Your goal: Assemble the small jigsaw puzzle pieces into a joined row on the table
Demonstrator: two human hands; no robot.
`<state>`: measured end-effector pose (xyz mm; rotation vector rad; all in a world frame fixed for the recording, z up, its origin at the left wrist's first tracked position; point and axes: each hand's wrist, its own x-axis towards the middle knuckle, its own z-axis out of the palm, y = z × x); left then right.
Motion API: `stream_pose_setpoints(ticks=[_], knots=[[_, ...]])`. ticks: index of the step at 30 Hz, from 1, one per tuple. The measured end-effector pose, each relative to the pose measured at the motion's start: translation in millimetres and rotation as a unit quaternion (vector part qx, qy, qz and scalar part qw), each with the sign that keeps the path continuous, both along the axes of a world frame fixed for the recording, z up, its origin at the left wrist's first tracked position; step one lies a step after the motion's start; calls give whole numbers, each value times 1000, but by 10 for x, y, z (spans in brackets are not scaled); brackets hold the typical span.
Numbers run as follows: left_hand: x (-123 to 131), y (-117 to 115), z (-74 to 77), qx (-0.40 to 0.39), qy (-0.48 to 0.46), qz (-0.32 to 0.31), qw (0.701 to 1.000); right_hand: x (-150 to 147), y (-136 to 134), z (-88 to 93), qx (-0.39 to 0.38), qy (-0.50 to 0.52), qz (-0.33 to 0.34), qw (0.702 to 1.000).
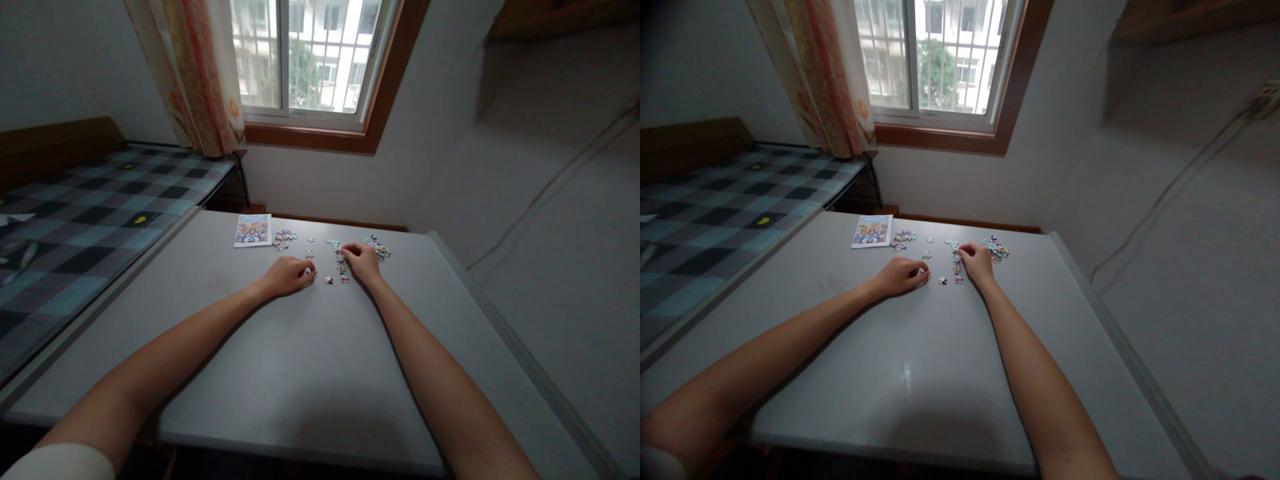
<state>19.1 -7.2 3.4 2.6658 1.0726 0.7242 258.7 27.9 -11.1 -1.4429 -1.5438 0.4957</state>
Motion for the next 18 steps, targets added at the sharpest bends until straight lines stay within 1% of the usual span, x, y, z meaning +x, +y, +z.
stream_pose_setpoints(ticks=[7,12,18], knots=[[-2,-5,13,4,6,2,1000,-51,-31,48,-19,-49,-14,999],[-5,-1,9,1,8,-1,1000,-84,-37,46,-18,-73,-35,997],[-6,-5,3,-1,7,0,1000,-30,-21,7,6,-93,-20,995]])
